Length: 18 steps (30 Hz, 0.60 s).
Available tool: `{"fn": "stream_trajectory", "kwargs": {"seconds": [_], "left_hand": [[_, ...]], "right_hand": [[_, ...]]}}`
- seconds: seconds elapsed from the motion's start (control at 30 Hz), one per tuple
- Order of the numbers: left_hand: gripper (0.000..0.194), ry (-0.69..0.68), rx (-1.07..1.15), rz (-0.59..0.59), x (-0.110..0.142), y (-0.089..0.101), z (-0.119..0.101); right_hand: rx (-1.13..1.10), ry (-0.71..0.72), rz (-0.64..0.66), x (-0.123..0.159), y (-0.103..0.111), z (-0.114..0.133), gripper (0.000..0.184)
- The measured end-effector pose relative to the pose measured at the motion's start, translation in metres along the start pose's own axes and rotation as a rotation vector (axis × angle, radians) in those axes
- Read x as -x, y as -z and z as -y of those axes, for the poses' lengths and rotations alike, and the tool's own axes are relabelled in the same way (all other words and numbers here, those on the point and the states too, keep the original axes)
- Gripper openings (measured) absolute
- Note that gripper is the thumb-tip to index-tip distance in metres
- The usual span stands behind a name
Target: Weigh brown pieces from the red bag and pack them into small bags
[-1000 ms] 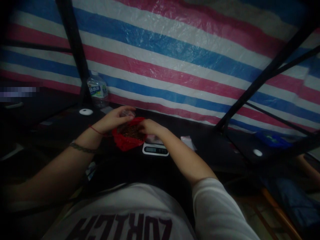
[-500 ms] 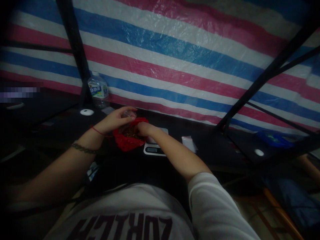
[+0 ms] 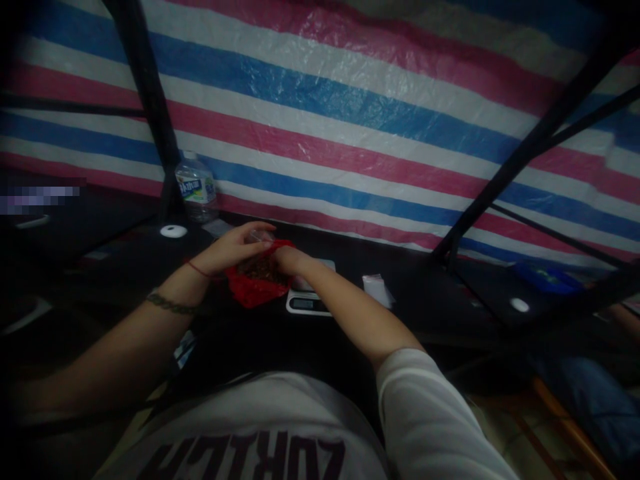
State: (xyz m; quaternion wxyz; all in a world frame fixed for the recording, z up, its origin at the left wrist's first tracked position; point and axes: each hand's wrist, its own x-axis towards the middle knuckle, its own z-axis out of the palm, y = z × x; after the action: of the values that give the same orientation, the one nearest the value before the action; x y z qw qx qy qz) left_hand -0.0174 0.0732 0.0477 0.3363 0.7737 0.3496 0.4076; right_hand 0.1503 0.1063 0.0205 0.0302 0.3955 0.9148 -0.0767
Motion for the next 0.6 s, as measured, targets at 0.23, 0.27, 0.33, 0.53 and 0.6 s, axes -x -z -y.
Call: {"fn": "stream_trajectory", "kwargs": {"seconds": [0.23,0.27,0.33,0.53,0.6], "left_hand": [[0.055,0.006,-0.009,0.003,0.0,-0.002,0.001],[0.056,0.012,-0.008,0.007,0.0,-0.002,0.002],[0.056,0.015,-0.006,0.014,0.0,-0.005,0.004],[0.059,0.044,-0.001,0.037,-0.003,-0.024,0.017],[0.065,0.077,0.011,0.04,-0.004,-0.034,0.023]], "right_hand": [[0.037,0.035,-0.052,0.001,-0.003,-0.003,0.027],[0.039,0.04,-0.082,0.003,-0.002,-0.005,0.028],[0.035,0.031,-0.159,0.01,0.003,-0.011,0.026],[-0.072,-0.068,-0.475,0.052,0.018,-0.039,0.026],[-0.132,-0.188,-0.527,0.07,0.011,-0.048,0.032]]}}
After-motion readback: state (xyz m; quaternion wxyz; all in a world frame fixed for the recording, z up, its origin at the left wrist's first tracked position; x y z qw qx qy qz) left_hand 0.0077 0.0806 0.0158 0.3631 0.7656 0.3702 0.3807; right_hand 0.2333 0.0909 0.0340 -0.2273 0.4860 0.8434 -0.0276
